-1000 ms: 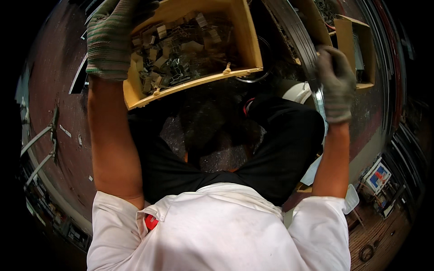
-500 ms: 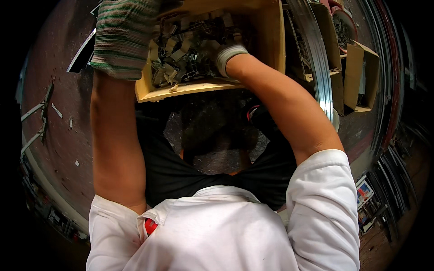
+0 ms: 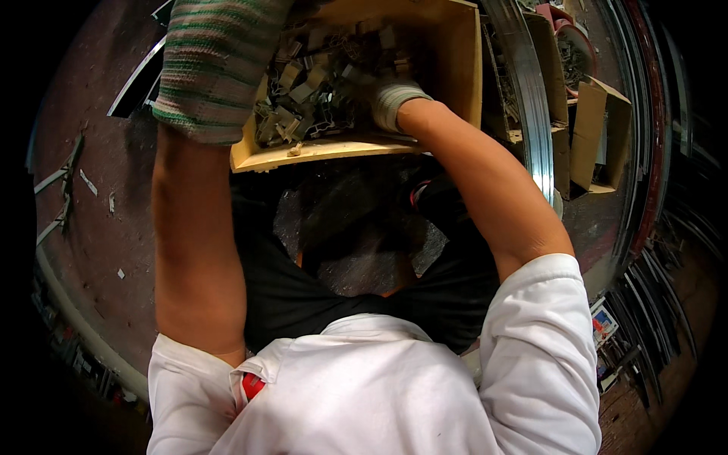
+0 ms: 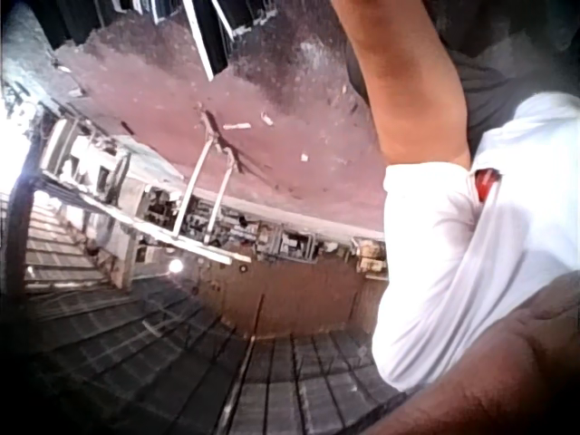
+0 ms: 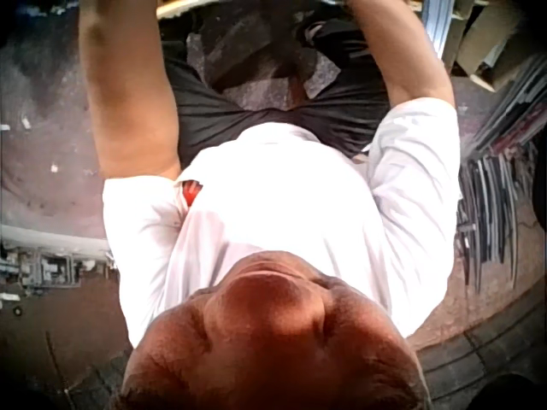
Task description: The person sits on the floor and repeatedly picks small metal pieces from a wooden box, separates them by hand, and places them into a white bucket. The person also handles a tube of adhesive near the end of the clip.
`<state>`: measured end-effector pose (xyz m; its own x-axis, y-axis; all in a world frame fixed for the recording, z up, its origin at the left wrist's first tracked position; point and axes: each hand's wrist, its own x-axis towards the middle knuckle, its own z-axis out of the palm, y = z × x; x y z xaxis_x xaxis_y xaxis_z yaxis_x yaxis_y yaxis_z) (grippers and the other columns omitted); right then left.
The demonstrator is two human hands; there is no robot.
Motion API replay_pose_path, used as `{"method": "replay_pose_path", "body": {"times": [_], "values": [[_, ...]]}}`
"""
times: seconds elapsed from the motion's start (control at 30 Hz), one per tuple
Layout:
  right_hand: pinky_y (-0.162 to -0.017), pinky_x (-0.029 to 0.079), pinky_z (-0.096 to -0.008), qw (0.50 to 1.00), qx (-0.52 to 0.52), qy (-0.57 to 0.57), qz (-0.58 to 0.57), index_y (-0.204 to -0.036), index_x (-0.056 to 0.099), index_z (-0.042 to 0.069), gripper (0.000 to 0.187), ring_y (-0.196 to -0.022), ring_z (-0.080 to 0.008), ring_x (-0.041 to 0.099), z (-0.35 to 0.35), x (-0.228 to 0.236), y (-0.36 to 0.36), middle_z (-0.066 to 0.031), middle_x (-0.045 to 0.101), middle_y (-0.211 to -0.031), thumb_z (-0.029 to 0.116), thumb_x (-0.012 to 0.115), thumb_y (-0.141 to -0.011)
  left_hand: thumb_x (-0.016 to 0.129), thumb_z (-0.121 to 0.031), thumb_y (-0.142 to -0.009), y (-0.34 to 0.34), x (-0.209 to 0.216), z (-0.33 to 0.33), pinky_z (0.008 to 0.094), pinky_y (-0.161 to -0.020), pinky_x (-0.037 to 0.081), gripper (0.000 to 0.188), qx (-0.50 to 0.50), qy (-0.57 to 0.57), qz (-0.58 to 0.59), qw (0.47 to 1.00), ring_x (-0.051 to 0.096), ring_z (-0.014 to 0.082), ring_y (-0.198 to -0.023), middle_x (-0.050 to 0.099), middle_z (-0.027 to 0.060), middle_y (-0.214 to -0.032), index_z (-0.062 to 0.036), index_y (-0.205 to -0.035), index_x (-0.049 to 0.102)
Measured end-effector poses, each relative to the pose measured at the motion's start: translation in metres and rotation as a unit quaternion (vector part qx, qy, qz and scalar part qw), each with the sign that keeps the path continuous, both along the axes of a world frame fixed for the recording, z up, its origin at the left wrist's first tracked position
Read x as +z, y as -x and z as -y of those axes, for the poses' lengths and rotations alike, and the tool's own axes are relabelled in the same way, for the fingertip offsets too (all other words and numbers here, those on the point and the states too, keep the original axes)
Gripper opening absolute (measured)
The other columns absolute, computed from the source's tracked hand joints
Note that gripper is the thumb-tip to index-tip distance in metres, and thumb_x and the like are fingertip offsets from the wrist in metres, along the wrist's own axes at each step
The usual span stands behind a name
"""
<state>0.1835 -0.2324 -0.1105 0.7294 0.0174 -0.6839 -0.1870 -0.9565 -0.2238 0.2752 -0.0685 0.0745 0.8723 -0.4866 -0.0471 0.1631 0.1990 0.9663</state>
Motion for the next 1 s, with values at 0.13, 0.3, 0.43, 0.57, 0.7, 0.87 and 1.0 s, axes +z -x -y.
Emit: {"method": "replay_pose_path", "body": {"times": [0.13, 0.3, 0.43, 0.57, 0.7, 0.87, 1.0], "values": [[-0.098, 0.053, -0.0457, 0.999, -0.034, -0.016, 0.020, -0.143, 0.057, 0.014, 0.056, -0.117, -0.0412, 0.064, 0.023, 0.009, 0.004, -0.0220, 0.067, -0.130, 0.026, 0.070, -0.090, 0.067, -0.024, -0.101, 0.006, 0.026, -0.010, 0.0204, -0.058, 0.047, 0.022, -0.033, -0.009, -0.079, 0.996, 0.059, 0.0056, -0.067, 0.068, -0.0006, -0.078, -0.0037, -0.098, 0.075], [-0.098, 0.052, -0.0471, 0.989, -0.085, -0.041, 0.115, -0.136, 0.061, 0.007, 0.064, -0.114, -0.0424, 0.065, 0.035, 0.007, -0.012, -0.0239, 0.068, -0.126, 0.049, 0.071, -0.089, 0.069, -0.024, -0.101, 0.009, 0.008, 0.008, 0.0204, -0.064, 0.050, 0.022, 0.058, -0.078, 0.001, 0.995, 0.062, 0.0061, -0.072, 0.069, -0.0001, -0.082, -0.0023, -0.100, 0.074], [-0.100, 0.052, -0.0463, 0.982, -0.135, 0.001, 0.133, -0.142, 0.058, 0.010, 0.074, -0.119, -0.0427, 0.063, 0.019, -0.010, -0.035, -0.0223, 0.064, -0.134, 0.059, 0.069, -0.087, 0.069, -0.022, -0.101, 0.009, 0.005, 0.011, 0.0212, -0.071, 0.053, 0.021, 0.061, -0.061, -0.003, 0.996, 0.064, 0.0074, -0.078, 0.071, 0.0010, -0.086, -0.0013, -0.102, 0.074], [-0.099, 0.052, -0.0462, 0.972, -0.106, 0.021, 0.206, -0.140, 0.061, 0.011, 0.075, -0.120, -0.0426, 0.063, 0.012, -0.061, -0.056, -0.0232, 0.064, -0.134, 0.064, 0.064, -0.086, 0.069, -0.021, -0.101, 0.011, 0.004, 0.014, 0.0221, -0.074, 0.054, 0.021, 0.059, -0.055, 0.002, 0.997, 0.065, 0.0085, -0.078, 0.072, 0.0021, -0.088, -0.0012, -0.103, 0.074], [-0.092, 0.055, -0.0477, 0.949, -0.172, 0.022, 0.262, -0.123, 0.074, 0.007, 0.061, -0.110, -0.0432, 0.069, 0.009, -0.112, -0.065, -0.0271, 0.071, -0.118, 0.055, 0.068, -0.086, 0.070, -0.021, -0.100, 0.008, 0.002, 0.015, 0.0231, -0.075, 0.055, 0.021, 0.057, -0.075, 0.005, 0.996, 0.066, 0.0096, -0.078, 0.073, 0.0032, -0.088, -0.0007, -0.104, 0.074], [-0.100, 0.052, -0.0465, 0.967, -0.195, 0.015, 0.162, -0.132, 0.068, 0.011, 0.063, -0.119, -0.0408, 0.065, 0.003, -0.063, -0.063, -0.0231, 0.066, -0.131, 0.055, 0.064, -0.087, 0.070, -0.020, -0.100, 0.009, -0.001, 0.010, 0.0234, -0.075, 0.055, 0.021, 0.067, -0.066, 0.028, 0.995, 0.066, 0.0102, -0.078, 0.073, 0.0039, -0.089, 0.0000, -0.104, 0.074], [-0.103, 0.051, -0.0442, 0.965, -0.187, 0.035, 0.181, -0.135, 0.067, 0.014, 0.066, -0.122, -0.0369, 0.064, 0.007, -0.052, -0.055, -0.0194, 0.064, -0.137, 0.060, 0.059, -0.088, 0.070, -0.020, -0.100, 0.010, 0.005, 0.014, 0.0228, -0.075, 0.055, 0.021, 0.062, -0.092, 0.008, 0.994, 0.066, 0.0095, -0.079, 0.073, 0.0035, -0.089, -0.0002, -0.105, 0.074]]}}
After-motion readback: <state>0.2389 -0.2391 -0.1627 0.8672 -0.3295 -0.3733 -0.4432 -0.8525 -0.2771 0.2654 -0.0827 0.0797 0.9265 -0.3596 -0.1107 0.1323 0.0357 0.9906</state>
